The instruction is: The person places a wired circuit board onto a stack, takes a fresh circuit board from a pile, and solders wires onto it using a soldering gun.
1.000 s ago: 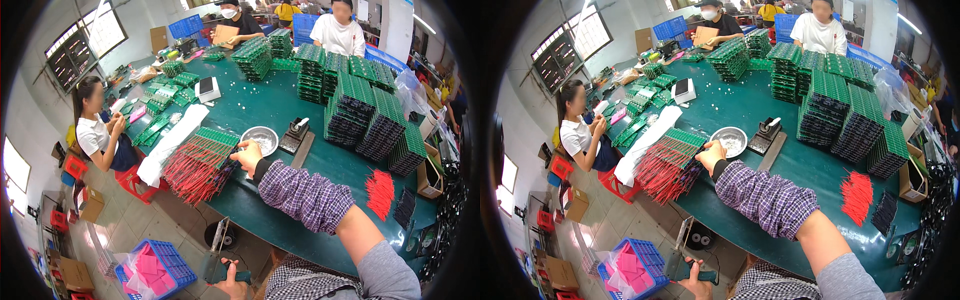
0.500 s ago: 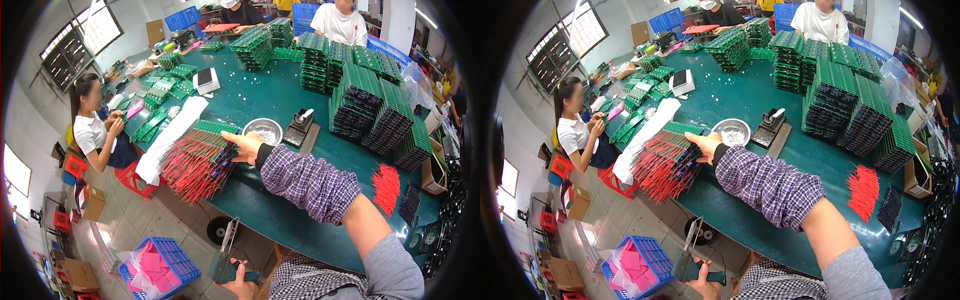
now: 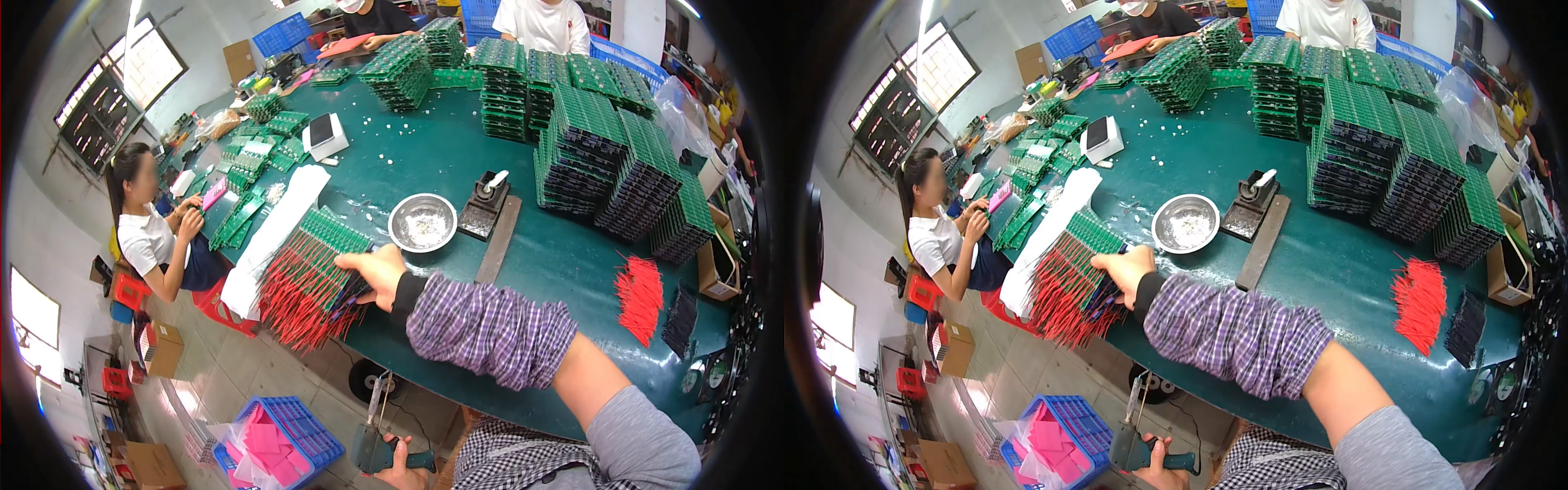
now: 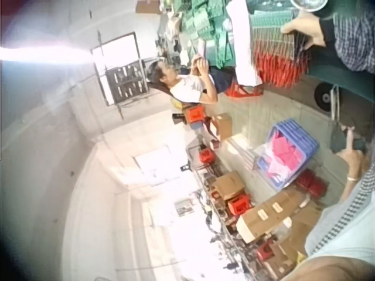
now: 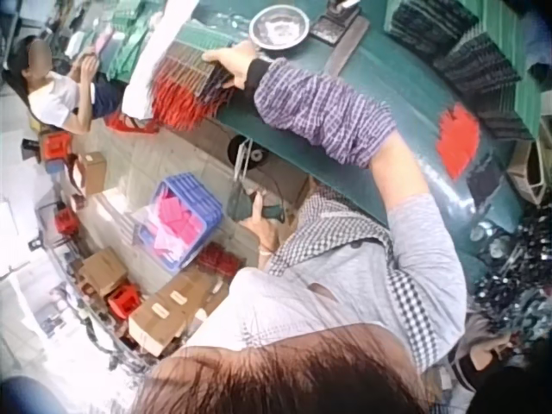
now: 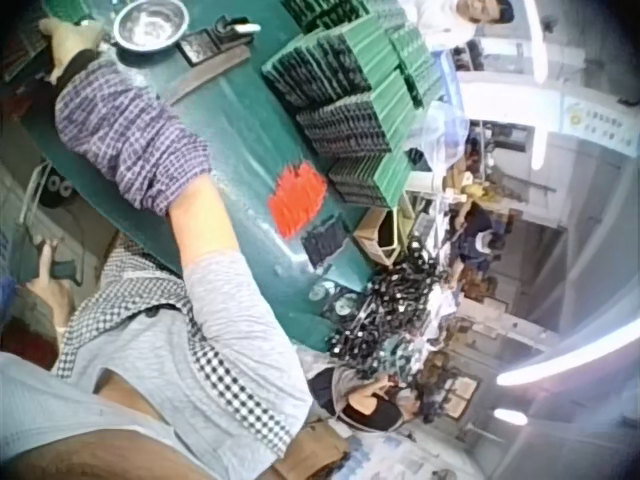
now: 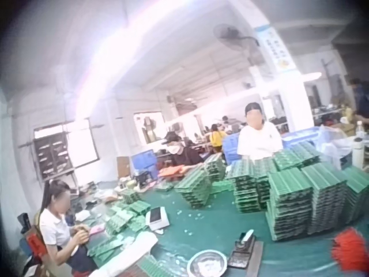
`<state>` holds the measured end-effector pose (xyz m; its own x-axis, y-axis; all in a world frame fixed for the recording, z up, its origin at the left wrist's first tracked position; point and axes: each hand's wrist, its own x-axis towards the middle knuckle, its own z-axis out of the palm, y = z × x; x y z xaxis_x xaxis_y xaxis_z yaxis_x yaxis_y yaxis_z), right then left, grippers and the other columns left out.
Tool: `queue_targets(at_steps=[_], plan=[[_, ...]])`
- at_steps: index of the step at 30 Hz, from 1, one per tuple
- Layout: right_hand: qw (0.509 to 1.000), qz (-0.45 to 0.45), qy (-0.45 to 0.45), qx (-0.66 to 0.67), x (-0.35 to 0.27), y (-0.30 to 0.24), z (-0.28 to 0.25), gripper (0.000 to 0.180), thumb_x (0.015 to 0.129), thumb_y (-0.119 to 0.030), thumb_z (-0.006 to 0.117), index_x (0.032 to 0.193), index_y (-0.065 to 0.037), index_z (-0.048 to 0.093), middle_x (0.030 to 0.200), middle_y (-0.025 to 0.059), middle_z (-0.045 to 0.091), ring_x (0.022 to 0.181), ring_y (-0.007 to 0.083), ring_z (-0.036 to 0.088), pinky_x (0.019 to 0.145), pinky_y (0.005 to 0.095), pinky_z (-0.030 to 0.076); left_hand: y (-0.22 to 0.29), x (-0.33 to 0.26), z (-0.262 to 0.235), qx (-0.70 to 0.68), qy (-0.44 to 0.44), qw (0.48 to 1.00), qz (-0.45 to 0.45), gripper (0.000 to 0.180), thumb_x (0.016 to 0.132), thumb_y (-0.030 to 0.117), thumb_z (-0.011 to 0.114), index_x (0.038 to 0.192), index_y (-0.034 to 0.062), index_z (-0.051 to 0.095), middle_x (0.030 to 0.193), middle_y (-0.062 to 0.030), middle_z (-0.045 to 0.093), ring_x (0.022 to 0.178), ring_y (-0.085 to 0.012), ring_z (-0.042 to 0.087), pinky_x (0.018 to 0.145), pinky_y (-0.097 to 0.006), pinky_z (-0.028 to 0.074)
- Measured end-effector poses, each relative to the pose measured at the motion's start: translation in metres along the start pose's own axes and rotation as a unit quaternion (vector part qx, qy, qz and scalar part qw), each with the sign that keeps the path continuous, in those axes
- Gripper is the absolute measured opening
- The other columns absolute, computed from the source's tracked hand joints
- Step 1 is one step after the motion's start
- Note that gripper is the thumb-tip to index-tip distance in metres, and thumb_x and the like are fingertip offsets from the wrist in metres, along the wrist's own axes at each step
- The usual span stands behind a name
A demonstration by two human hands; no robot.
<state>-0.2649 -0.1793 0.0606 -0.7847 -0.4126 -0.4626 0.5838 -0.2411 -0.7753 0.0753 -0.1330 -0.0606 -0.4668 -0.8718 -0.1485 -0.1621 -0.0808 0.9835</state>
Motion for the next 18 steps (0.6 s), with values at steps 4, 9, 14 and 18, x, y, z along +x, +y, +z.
queue_targets(at_steps=[4,9,14,18], plan=[[0.995,-0.089,0.049,0.010,0.004,0.046,0.004,0.056,0.070,-0.023,0.086,0.103,0.009,0.055,0.090,0.0139,0.064,0.070,0.0195,0.065,0.050,0.0339,0.054,-0.012,-0.001,-0.009,0.007,0.022,1.000,-0.009,0.045,0.079,0.000,0.065,0.123,0.0082,0.065,0.115,-0.0204,0.067,0.107,-0.0346,0.065,0.094,-0.040,0.049],[0.993,-0.089,0.000,0.081,-0.039,0.074,-0.008,0.058,0.074,-0.022,0.087,0.107,0.002,0.045,0.093,0.0095,0.059,0.076,0.0148,0.062,0.055,0.0304,0.054,-0.005,0.010,-0.024,-0.199,0.181,0.959,-0.087,0.011,0.094,0.011,0.062,0.097,0.0002,0.065,0.091,-0.0090,0.065,0.086,-0.0200,0.062,0.080,-0.035,0.051],[0.993,0.000,-0.089,0.072,-0.079,0.083,-0.027,0.048,0.085,-0.014,0.080,0.113,-0.002,0.043,0.110,0.0120,0.064,0.095,0.0189,0.067,0.071,0.0356,0.060,-0.025,0.033,-0.043,-0.225,0.235,0.929,-0.176,0.015,0.095,0.018,0.061,0.087,0.0059,0.062,0.081,-0.0057,0.062,0.079,-0.0187,0.059,0.073,-0.036,0.047],[0.988,0.073,-0.128,0.045,-0.091,0.081,-0.026,0.050,0.083,-0.017,0.081,0.114,-0.002,0.045,0.111,0.0108,0.064,0.098,0.0182,0.066,0.072,0.0354,0.060,-0.044,0.035,-0.047,-0.212,0.263,0.924,-0.180,0.013,0.096,0.016,0.061,0.086,0.0068,0.062,0.078,-0.0043,0.060,0.076,-0.0179,0.058,0.072,-0.033,0.047]])
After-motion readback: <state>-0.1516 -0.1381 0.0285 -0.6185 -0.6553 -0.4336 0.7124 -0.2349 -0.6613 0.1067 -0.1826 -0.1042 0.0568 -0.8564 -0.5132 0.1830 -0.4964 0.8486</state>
